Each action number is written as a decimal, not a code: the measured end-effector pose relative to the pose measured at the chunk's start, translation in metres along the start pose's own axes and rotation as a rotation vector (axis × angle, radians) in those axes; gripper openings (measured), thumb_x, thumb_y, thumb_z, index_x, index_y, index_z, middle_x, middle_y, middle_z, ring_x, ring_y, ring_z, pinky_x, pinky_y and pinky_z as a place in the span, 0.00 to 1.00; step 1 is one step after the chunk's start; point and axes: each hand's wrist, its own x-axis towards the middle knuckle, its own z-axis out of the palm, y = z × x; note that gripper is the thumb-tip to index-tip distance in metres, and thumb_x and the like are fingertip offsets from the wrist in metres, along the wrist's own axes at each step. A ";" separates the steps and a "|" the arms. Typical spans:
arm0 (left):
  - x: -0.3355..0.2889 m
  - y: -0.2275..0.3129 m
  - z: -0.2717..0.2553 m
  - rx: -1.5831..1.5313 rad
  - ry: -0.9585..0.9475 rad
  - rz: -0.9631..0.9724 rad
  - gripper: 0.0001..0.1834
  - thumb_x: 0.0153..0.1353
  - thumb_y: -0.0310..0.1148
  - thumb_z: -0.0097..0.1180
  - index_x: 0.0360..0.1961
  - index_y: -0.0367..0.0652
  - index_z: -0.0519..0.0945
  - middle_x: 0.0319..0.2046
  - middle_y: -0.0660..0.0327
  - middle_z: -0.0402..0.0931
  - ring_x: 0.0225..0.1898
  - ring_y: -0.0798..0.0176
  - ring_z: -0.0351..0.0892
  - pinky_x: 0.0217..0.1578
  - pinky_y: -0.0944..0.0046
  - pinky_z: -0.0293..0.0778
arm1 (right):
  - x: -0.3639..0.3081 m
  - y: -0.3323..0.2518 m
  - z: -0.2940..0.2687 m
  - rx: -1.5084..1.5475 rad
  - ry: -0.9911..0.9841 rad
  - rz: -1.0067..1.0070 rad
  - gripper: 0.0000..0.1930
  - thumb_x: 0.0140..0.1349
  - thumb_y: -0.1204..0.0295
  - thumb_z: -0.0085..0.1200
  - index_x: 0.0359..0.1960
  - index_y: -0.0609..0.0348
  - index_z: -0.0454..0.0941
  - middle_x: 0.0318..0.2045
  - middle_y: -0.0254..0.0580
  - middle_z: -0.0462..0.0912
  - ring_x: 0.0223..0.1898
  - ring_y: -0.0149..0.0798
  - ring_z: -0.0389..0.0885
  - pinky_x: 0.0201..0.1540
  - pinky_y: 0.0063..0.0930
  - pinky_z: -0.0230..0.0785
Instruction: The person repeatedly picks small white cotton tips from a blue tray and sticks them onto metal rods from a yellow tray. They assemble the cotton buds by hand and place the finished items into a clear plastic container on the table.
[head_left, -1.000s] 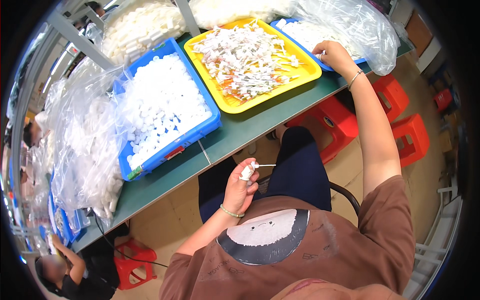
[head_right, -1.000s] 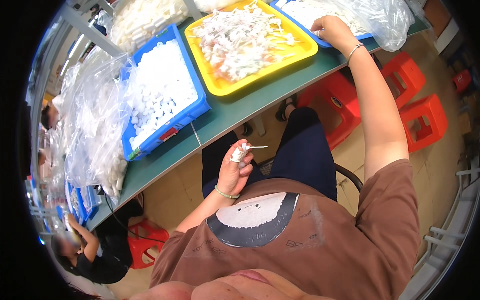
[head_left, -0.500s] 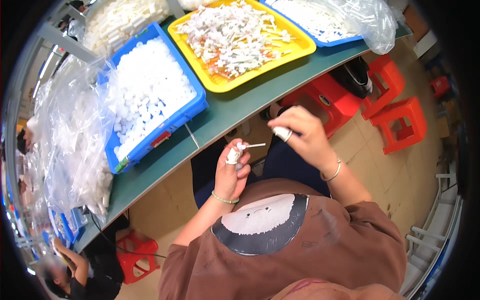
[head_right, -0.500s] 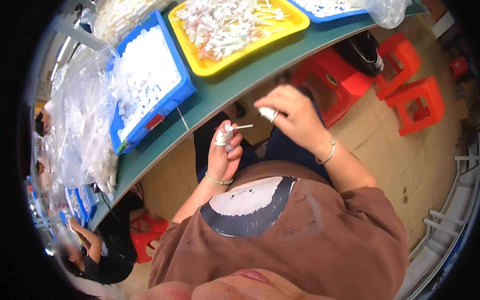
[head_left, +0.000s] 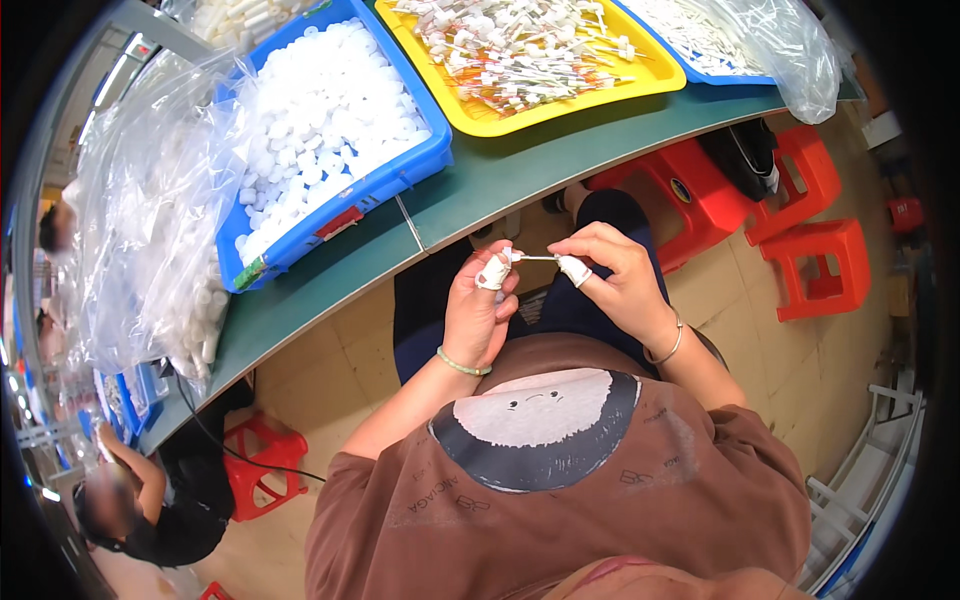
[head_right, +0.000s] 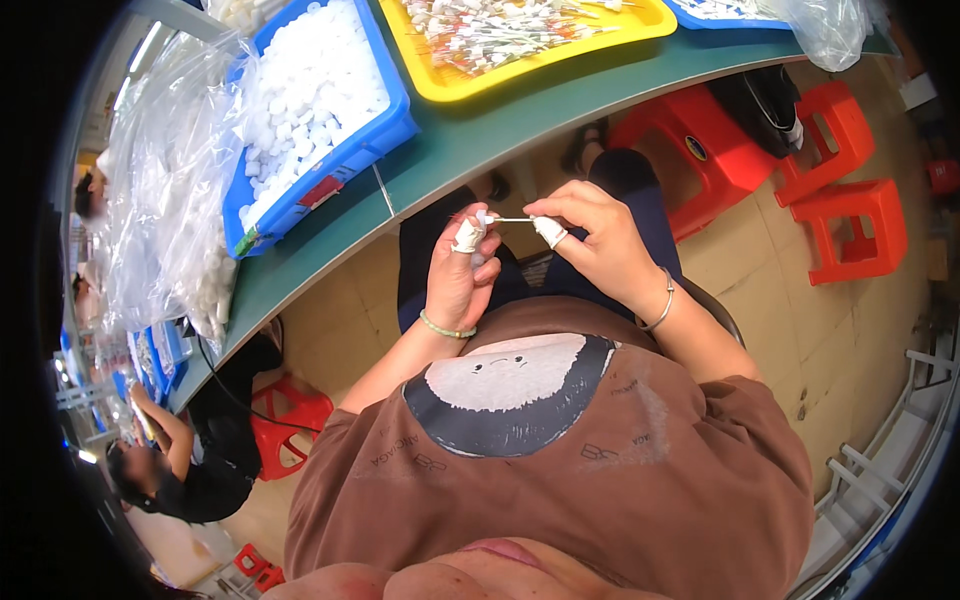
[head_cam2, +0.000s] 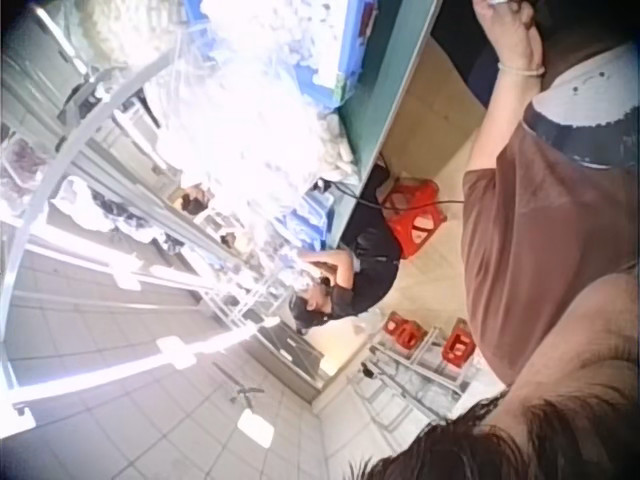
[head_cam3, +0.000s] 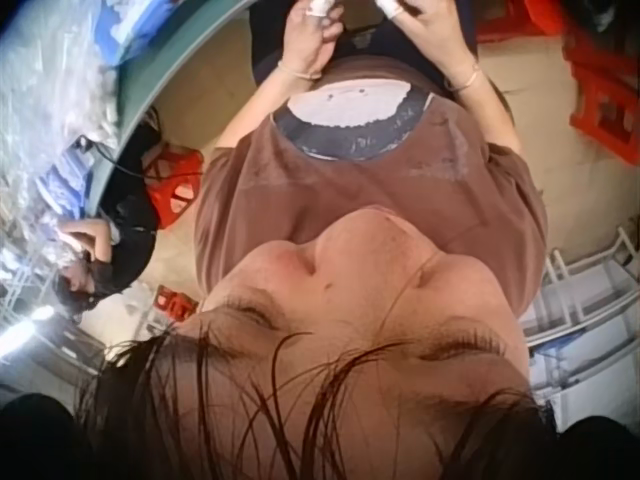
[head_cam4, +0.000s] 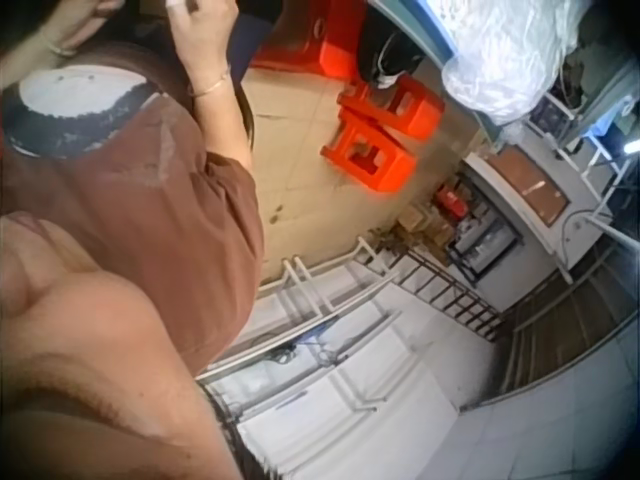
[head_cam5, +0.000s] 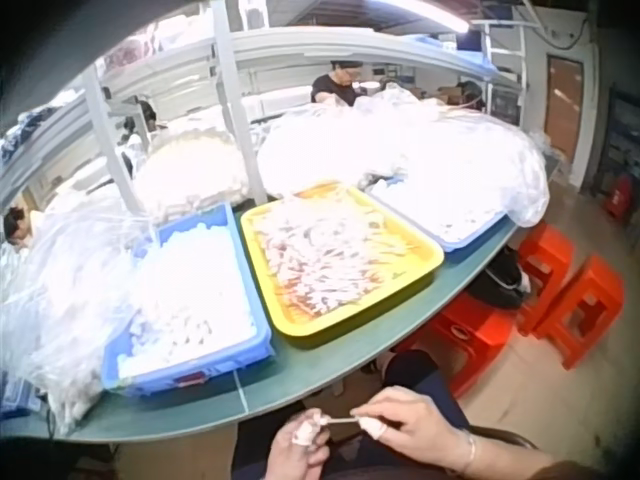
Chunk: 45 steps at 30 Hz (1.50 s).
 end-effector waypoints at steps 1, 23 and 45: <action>0.000 0.000 0.001 0.014 0.012 0.001 0.16 0.64 0.38 0.55 0.48 0.43 0.71 0.38 0.67 0.73 0.30 0.76 0.63 0.18 0.81 0.57 | 0.000 0.002 0.001 -0.021 0.002 -0.020 0.12 0.52 0.83 0.55 0.39 0.61 0.81 0.30 0.41 0.78 0.31 0.35 0.76 0.33 0.24 0.70; 0.002 -0.001 0.007 0.105 0.110 -0.101 0.14 0.62 0.34 0.58 0.47 0.42 0.77 0.31 0.69 0.73 0.27 0.79 0.64 0.18 0.80 0.57 | -0.001 0.007 0.015 -0.205 0.068 -0.197 0.16 0.45 0.85 0.56 0.39 0.61 0.79 0.30 0.42 0.78 0.33 0.42 0.76 0.34 0.28 0.70; 0.002 -0.007 0.002 0.168 0.036 -0.129 0.17 0.66 0.37 0.50 0.52 0.41 0.74 0.34 0.68 0.70 0.27 0.79 0.62 0.18 0.80 0.55 | 0.002 0.001 0.012 0.050 0.051 0.066 0.07 0.52 0.82 0.59 0.34 0.62 0.80 0.29 0.39 0.80 0.30 0.32 0.78 0.34 0.21 0.69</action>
